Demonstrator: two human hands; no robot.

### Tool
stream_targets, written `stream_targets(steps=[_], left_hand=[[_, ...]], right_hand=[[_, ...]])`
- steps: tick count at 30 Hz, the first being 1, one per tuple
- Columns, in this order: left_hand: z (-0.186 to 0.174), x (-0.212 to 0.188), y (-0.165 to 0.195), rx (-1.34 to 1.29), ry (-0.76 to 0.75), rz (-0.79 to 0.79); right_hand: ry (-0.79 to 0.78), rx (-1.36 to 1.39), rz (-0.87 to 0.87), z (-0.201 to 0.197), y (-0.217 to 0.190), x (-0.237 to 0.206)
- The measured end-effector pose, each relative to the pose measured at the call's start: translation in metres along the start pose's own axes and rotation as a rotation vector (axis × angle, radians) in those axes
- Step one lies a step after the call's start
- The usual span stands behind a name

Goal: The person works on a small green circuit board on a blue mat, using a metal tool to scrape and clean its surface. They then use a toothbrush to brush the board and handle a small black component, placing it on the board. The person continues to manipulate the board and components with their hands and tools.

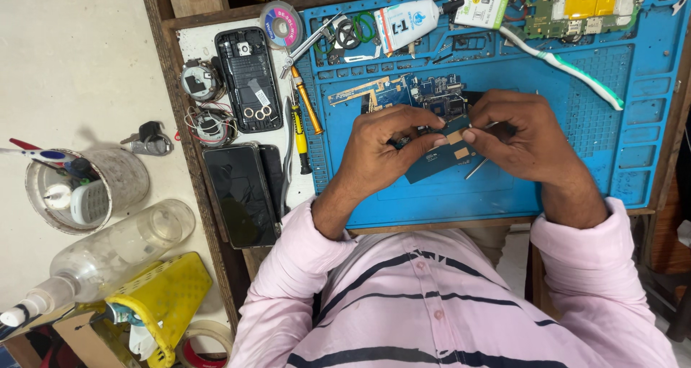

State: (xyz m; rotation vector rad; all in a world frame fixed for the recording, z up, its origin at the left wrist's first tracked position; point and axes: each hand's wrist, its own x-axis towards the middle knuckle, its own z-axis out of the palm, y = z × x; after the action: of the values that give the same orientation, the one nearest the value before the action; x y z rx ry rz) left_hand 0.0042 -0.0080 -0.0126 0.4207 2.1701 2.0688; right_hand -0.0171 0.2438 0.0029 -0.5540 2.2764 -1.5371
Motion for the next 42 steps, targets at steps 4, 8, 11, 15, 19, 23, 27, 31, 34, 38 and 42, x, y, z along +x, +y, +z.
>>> stream_targets(steps=[4,8,11,15,19,23,27,31,34,38,42], left_hand=[[0.002,-0.005,-0.001,-0.019,0.006,-0.074],[0.001,0.005,0.003,0.02,0.033,-0.037],[0.002,0.007,0.007,0.053,0.045,-0.149],[0.004,0.005,0.003,0.013,0.075,-0.055],[0.007,0.004,-0.007,-0.135,0.086,-0.014],[0.007,0.006,-0.011,-0.277,0.068,-0.059],[0.008,0.003,-0.008,-0.199,0.07,-0.072],[0.01,0.001,0.001,0.002,0.093,0.001],[0.009,-0.001,0.011,0.081,0.06,0.072],[0.01,-0.001,0.02,0.143,0.021,0.076],[0.011,0.0,0.02,0.123,0.028,0.096]], right_hand=[[-0.002,-0.013,0.025,0.002,0.0,-0.003],[0.005,-0.036,-0.081,0.005,-0.004,0.005],[0.018,-0.056,-0.053,0.005,-0.007,0.006],[0.005,-0.018,0.016,0.007,-0.005,0.005],[-0.005,-0.024,0.012,0.01,0.001,0.003],[0.063,0.058,-0.09,0.01,0.004,0.002],[0.149,-0.001,-0.08,0.009,0.004,0.005],[0.258,-0.122,-0.105,0.01,-0.002,0.006],[0.28,-0.143,-0.23,0.01,-0.005,0.007],[0.234,-0.103,-0.207,0.015,-0.004,0.007],[0.215,-0.087,-0.206,0.014,0.001,0.007]])
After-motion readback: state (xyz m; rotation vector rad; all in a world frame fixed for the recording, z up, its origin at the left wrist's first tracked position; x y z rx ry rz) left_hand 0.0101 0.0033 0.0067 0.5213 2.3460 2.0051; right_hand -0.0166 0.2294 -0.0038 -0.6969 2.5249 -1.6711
